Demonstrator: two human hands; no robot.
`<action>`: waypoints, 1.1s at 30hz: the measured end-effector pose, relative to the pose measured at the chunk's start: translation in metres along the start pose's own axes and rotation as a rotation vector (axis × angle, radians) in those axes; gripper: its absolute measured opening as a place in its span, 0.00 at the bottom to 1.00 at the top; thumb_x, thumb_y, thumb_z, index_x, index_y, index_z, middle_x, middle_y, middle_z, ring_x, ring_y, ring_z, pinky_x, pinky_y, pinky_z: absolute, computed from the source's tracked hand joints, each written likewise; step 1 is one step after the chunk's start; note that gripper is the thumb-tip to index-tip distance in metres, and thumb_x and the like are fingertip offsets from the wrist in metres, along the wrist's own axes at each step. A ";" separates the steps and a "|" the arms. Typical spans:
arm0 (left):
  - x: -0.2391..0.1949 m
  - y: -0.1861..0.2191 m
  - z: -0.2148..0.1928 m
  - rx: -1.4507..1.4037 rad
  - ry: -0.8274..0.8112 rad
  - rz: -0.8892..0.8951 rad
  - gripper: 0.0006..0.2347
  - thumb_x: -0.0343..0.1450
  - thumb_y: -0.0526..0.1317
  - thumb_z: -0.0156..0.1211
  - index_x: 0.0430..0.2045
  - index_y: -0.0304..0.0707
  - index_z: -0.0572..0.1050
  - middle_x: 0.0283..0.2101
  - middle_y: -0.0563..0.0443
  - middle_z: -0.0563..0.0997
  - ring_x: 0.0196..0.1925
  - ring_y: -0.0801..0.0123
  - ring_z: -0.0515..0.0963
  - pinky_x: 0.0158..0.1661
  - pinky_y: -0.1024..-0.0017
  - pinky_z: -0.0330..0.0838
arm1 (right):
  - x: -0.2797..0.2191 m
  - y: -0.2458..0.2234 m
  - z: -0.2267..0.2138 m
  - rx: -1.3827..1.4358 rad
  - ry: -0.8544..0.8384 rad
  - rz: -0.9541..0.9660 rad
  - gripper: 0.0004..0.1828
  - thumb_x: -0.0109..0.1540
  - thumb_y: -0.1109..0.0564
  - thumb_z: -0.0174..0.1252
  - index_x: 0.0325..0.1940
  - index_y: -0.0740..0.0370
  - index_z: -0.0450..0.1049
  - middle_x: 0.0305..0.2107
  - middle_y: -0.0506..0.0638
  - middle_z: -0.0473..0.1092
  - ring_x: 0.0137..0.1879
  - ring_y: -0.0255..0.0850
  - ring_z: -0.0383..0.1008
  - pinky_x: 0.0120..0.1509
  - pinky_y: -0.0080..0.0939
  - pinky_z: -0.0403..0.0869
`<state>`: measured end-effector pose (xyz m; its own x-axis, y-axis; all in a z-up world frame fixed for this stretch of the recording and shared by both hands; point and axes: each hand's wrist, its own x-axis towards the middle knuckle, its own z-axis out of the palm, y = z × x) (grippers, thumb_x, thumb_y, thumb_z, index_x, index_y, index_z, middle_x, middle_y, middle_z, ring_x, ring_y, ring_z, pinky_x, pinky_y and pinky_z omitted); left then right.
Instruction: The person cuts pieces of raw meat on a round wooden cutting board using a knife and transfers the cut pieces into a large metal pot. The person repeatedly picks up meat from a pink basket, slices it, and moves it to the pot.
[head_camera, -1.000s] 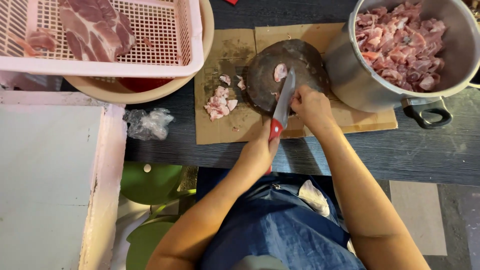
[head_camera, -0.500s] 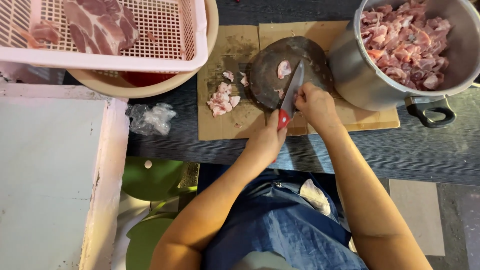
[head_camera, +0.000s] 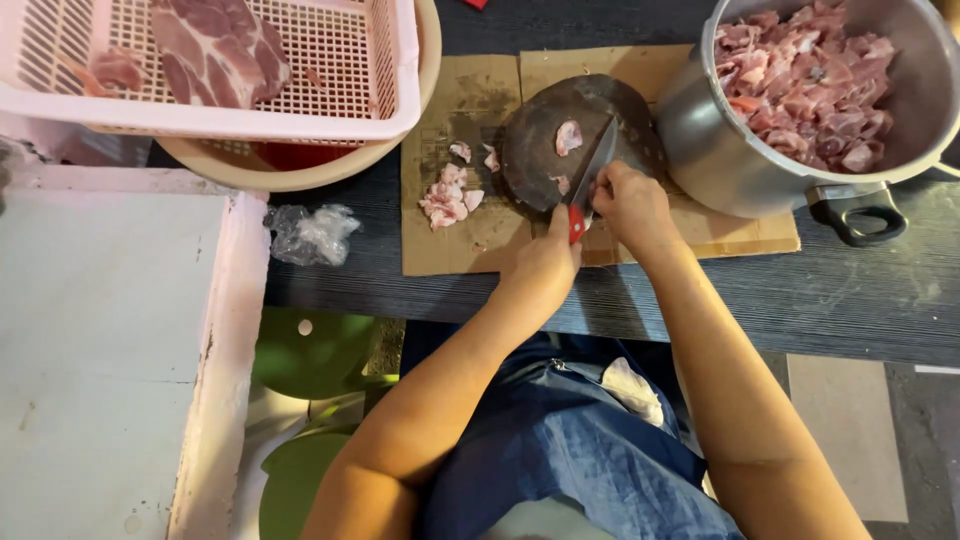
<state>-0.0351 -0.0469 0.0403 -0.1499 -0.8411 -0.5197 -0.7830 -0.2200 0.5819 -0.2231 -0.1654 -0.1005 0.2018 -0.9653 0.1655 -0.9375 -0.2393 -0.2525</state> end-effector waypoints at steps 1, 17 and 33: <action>-0.009 -0.001 -0.003 0.025 -0.013 0.018 0.28 0.77 0.51 0.36 0.74 0.49 0.43 0.55 0.31 0.78 0.60 0.42 0.77 0.56 0.46 0.72 | 0.001 0.001 0.002 -0.023 0.002 0.007 0.08 0.63 0.48 0.59 0.44 0.50 0.74 0.26 0.55 0.75 0.38 0.57 0.81 0.44 0.55 0.79; 0.036 0.018 0.000 0.158 0.101 0.122 0.27 0.78 0.46 0.39 0.71 0.34 0.42 0.47 0.29 0.81 0.54 0.40 0.81 0.53 0.47 0.75 | -0.013 -0.016 -0.026 0.323 0.012 0.117 0.07 0.65 0.51 0.60 0.45 0.51 0.74 0.33 0.56 0.77 0.46 0.57 0.79 0.49 0.60 0.77; 0.015 -0.072 -0.056 -0.685 0.198 0.214 0.23 0.75 0.45 0.50 0.68 0.46 0.61 0.25 0.39 0.82 0.22 0.60 0.85 0.22 0.74 0.82 | 0.019 -0.034 -0.025 0.250 -0.180 0.272 0.20 0.60 0.41 0.63 0.53 0.48 0.73 0.47 0.53 0.73 0.56 0.55 0.76 0.56 0.57 0.78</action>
<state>0.0530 -0.0710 0.0259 -0.0943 -0.9591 -0.2668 -0.1874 -0.2461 0.9510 -0.1943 -0.1732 -0.0654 0.0236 -0.9944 -0.1032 -0.8701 0.0304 -0.4920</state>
